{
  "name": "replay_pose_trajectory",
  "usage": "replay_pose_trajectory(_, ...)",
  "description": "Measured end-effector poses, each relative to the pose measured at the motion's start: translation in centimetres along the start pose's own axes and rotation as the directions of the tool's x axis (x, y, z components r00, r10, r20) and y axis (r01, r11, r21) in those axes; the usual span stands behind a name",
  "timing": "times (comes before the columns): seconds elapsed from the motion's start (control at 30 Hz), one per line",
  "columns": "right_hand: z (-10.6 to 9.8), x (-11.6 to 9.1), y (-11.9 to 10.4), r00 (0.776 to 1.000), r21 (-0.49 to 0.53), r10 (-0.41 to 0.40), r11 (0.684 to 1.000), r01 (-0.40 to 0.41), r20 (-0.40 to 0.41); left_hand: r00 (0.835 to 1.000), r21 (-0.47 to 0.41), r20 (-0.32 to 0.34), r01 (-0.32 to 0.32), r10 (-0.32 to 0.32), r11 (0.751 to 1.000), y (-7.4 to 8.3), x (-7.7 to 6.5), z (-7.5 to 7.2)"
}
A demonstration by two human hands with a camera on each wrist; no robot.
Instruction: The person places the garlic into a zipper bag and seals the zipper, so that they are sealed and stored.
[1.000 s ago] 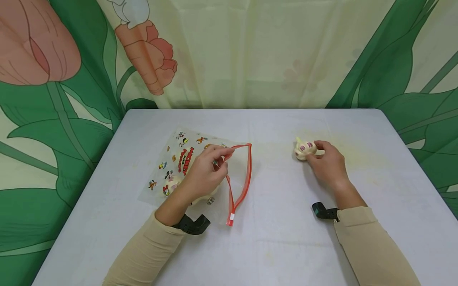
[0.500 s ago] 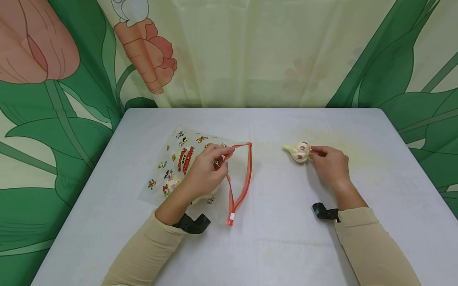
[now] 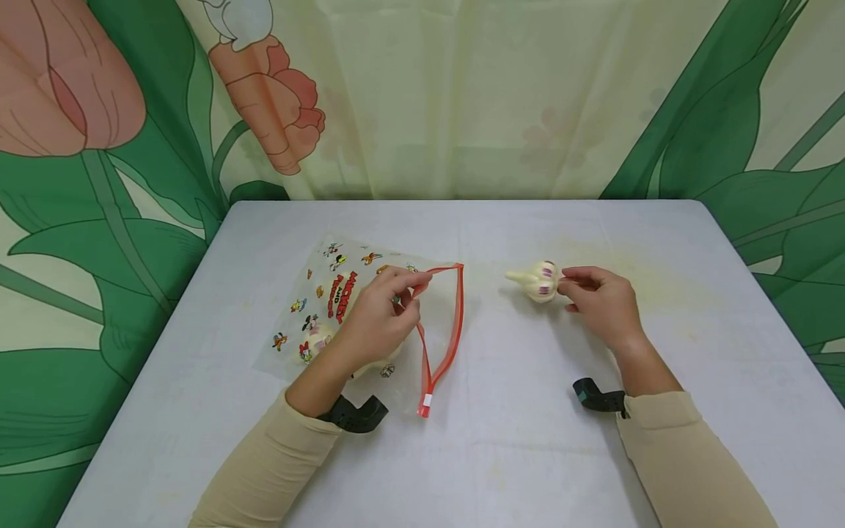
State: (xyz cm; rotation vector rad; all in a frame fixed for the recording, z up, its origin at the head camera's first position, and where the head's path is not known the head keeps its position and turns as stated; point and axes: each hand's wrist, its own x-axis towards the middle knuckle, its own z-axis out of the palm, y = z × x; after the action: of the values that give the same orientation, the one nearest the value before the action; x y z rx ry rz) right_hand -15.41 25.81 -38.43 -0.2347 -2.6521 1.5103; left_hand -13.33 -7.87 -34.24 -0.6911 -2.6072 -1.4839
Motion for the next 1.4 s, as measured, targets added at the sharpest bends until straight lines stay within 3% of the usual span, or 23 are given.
replay_pose_trajectory(0.27, 0.7, -1.3, -1.5, 0.995, 0.14, -0.078, 0.988, 0.07, 0.055, 1.0, -0.002, -0.001, 0.004, -0.004, 1.0, 0.1, -0.1, -0.1)
replay_pose_trajectory(0.5, 1.5, -2.3, -2.3, 0.986, 0.199, -0.139, 0.973, 0.12, 0.089, 1.0, 0.004, 0.0, -0.004, 0.004, 1.0, 0.1, -0.1, -0.1)
replay_pose_trajectory(1.0, 3.5, -3.4, -3.2, 0.966, 0.245, -0.183, 0.96, 0.136, 0.181, 1.0, 0.019, -0.007, -0.012, 0.012, 1.0, 0.3, -0.1, -0.2)
replay_pose_trajectory(1.4, 6.4, -3.5, -4.2, 0.95, 0.167, -0.198, 0.973, 0.16, 0.242, 1.0, 0.022, -0.01, -0.012, 0.012, 1.0, 0.3, 0.0, -0.2)
